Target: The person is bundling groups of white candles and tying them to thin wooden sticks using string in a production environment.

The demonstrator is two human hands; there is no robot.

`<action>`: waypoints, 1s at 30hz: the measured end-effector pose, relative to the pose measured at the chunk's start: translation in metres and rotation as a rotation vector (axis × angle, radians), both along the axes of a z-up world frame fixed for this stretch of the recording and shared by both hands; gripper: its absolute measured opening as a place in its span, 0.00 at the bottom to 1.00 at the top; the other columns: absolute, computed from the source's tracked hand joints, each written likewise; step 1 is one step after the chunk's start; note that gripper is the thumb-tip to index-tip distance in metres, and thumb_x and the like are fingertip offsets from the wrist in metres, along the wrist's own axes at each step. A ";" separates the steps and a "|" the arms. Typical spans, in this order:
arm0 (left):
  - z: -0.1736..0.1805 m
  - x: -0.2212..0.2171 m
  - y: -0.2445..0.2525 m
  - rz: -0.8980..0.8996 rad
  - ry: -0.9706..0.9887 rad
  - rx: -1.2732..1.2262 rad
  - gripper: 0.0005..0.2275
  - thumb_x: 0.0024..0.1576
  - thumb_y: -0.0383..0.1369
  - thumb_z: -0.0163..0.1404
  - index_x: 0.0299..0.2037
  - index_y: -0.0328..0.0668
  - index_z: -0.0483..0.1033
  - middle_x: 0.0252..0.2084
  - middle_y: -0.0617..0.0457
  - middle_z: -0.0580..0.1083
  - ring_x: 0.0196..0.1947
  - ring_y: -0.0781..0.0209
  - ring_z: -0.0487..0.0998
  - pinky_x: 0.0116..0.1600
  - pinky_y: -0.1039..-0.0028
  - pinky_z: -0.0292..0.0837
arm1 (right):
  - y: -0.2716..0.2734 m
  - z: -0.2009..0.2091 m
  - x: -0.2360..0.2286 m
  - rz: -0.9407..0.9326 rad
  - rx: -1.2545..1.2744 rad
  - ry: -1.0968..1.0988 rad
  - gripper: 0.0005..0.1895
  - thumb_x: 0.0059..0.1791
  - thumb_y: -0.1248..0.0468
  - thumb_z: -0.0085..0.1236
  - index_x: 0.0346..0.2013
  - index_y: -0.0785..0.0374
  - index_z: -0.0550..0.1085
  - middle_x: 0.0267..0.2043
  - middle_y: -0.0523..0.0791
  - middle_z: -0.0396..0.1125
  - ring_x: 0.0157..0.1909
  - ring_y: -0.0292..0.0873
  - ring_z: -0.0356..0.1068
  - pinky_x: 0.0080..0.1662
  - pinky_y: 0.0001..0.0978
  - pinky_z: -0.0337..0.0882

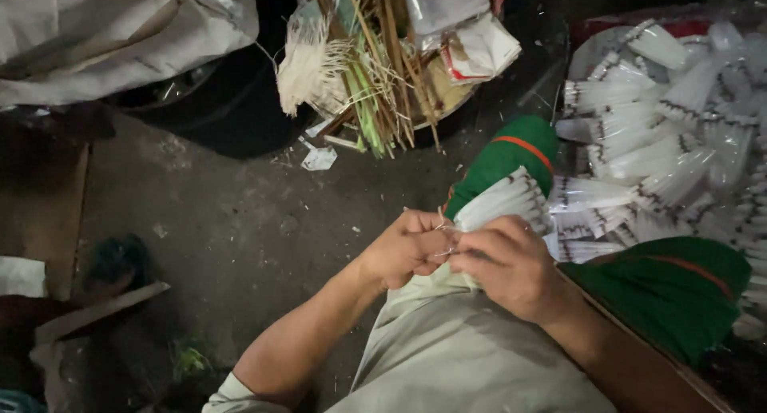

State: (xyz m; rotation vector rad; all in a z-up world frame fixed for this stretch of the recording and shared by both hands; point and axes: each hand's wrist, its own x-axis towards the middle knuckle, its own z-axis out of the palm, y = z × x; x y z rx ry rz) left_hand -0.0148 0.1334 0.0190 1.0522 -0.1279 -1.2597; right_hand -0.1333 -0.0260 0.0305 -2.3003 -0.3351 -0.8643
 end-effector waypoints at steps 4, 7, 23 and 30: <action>-0.027 0.004 0.002 -0.023 -0.033 -0.083 0.02 0.56 0.19 0.54 0.32 0.29 0.77 0.15 0.51 0.65 0.13 0.73 0.61 0.16 0.87 0.54 | -0.012 0.010 0.003 0.035 0.444 0.167 0.09 0.53 0.65 0.53 0.34 0.59 0.81 0.38 0.42 0.77 0.36 0.48 0.74 0.41 0.38 0.74; -0.003 0.003 -0.006 -0.244 -0.518 -0.136 0.03 0.58 0.24 0.52 0.39 0.36 0.78 0.21 0.54 0.71 0.21 0.74 0.66 0.23 0.82 0.60 | -0.023 0.000 0.020 -0.055 0.415 0.242 0.08 0.53 0.69 0.53 0.37 0.57 0.80 0.31 0.41 0.75 0.33 0.47 0.74 0.38 0.37 0.74; 0.052 0.023 -0.007 -0.011 -0.352 0.166 0.04 0.53 0.23 0.52 0.27 0.33 0.78 0.12 0.51 0.67 0.08 0.67 0.65 0.14 0.80 0.56 | -0.023 0.017 0.025 -0.146 0.345 0.168 0.11 0.44 0.64 0.69 0.41 0.55 0.82 0.40 0.42 0.76 0.41 0.46 0.77 0.45 0.39 0.76; 0.079 0.001 -0.031 0.073 -0.137 0.087 0.03 0.51 0.19 0.55 0.26 0.26 0.77 0.13 0.53 0.62 0.11 0.72 0.60 0.15 0.85 0.53 | -0.008 0.047 -0.006 -0.148 0.077 -0.085 0.05 0.46 0.66 0.66 0.32 0.51 0.85 0.41 0.42 0.73 0.31 0.42 0.70 0.33 0.35 0.73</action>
